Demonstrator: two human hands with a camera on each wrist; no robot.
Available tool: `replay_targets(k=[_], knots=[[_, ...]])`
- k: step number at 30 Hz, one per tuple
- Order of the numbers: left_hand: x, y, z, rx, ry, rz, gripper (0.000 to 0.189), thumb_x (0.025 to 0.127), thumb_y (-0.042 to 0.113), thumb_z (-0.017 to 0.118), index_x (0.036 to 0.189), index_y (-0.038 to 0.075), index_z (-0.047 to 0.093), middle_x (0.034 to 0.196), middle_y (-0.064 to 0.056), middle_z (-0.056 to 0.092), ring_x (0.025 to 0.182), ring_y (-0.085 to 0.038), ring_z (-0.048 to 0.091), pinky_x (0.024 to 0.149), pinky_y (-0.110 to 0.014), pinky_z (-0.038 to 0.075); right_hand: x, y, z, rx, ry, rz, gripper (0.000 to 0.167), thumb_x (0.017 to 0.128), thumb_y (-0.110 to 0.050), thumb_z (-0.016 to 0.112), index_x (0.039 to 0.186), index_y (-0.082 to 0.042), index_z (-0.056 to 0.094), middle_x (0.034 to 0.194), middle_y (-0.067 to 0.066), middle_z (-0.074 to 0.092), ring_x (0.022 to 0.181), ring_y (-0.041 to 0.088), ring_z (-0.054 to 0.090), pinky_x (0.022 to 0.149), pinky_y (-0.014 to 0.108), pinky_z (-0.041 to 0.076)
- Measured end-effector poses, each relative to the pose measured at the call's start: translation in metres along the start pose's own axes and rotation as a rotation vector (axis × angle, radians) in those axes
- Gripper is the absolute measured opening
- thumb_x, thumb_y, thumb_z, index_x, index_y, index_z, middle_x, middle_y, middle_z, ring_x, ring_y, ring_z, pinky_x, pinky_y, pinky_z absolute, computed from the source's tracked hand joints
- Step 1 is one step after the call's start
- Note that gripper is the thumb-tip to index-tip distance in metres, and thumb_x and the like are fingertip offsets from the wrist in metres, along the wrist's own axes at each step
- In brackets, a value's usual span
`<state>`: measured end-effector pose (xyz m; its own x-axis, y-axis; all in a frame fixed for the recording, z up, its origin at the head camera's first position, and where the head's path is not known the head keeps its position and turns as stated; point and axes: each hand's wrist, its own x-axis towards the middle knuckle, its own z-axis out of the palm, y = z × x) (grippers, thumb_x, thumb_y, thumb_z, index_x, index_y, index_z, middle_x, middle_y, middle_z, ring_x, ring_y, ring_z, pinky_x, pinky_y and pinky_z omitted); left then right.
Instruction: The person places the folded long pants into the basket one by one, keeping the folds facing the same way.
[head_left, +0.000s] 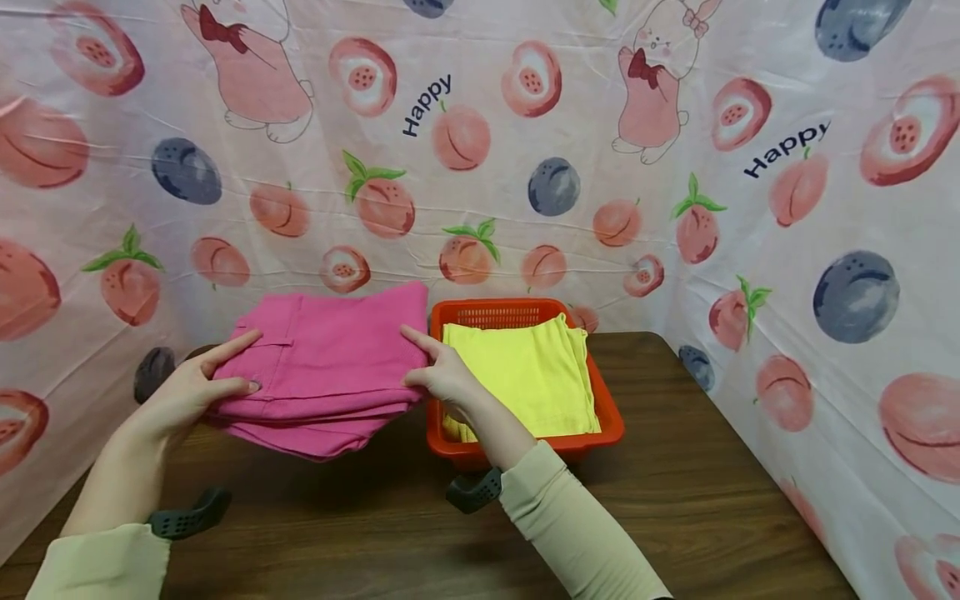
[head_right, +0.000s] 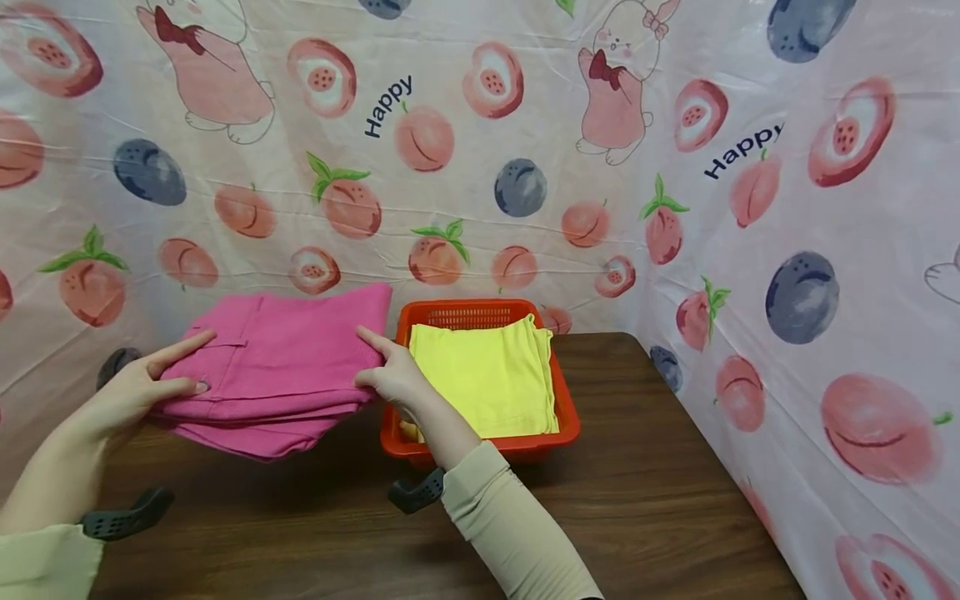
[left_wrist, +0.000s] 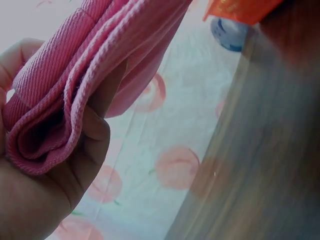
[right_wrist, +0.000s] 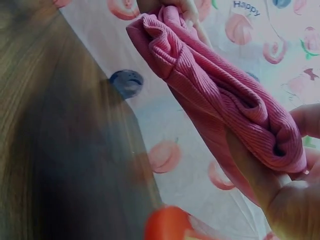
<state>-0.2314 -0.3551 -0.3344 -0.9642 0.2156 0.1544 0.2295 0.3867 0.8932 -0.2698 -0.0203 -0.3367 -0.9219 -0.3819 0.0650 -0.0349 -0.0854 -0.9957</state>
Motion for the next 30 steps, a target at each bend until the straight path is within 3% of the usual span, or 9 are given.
replay_targets(k=[5, 10, 20, 25, 30], knots=[[0.011, 0.009, 0.01, -0.011, -0.001, 0.01, 0.072, 0.093, 0.012, 0.062, 0.153, 0.027, 0.025, 0.147, -0.026, 0.018, 0.107, -0.008, 0.037, 0.077, -0.015, 0.041, -0.005, -0.005, -0.015, 0.0, 0.002, -0.006, 0.077, 0.076, 0.015, 0.058, 0.144, -0.019, 0.047, 0.122, 0.011, 0.048, 0.079, 0.017, 0.049, 0.052, 0.023, 0.045], [0.021, 0.015, 0.024, -0.048, -0.011, 0.005, 0.073, 0.092, 0.012, 0.063, 0.153, 0.026, 0.026, 0.14, -0.022, 0.024, 0.095, -0.008, 0.045, 0.069, -0.02, 0.045, -0.011, -0.009, -0.03, 0.019, -0.011, -0.017, 0.079, 0.076, 0.015, 0.056, 0.146, -0.019, 0.043, 0.121, 0.013, 0.049, 0.075, 0.016, 0.049, 0.049, 0.023, 0.044], [0.041, 0.029, 0.053, -0.168, -0.022, 0.06, 0.073, 0.091, 0.007, 0.063, 0.152, 0.024, 0.028, 0.141, -0.018, 0.02, 0.106, -0.021, 0.036, 0.076, -0.019, 0.044, -0.021, -0.018, -0.062, 0.057, -0.009, -0.062, 0.08, 0.078, 0.016, 0.053, 0.149, -0.018, 0.038, 0.127, 0.016, 0.047, 0.081, 0.019, 0.052, 0.052, 0.026, 0.048], [0.052, 0.035, 0.069, -0.184, -0.019, 0.095, 0.073, 0.09, 0.005, 0.063, 0.152, 0.02, 0.028, 0.137, -0.018, 0.027, 0.103, -0.019, 0.039, 0.074, -0.02, 0.045, -0.028, -0.022, -0.08, 0.053, 0.0, -0.094, 0.08, 0.078, 0.016, 0.053, 0.149, -0.016, 0.036, 0.132, 0.018, 0.043, 0.088, 0.02, 0.051, 0.055, 0.025, 0.048], [0.06, 0.039, 0.089, -0.289, -0.036, 0.094, 0.075, 0.088, 0.001, 0.063, 0.152, 0.017, 0.028, 0.135, -0.014, 0.032, 0.099, -0.014, 0.047, 0.073, -0.021, 0.047, -0.036, -0.021, -0.096, 0.063, 0.019, -0.092, 0.079, 0.078, 0.015, 0.052, 0.149, -0.017, 0.036, 0.135, 0.018, 0.041, 0.088, 0.021, 0.051, 0.057, 0.027, 0.05]])
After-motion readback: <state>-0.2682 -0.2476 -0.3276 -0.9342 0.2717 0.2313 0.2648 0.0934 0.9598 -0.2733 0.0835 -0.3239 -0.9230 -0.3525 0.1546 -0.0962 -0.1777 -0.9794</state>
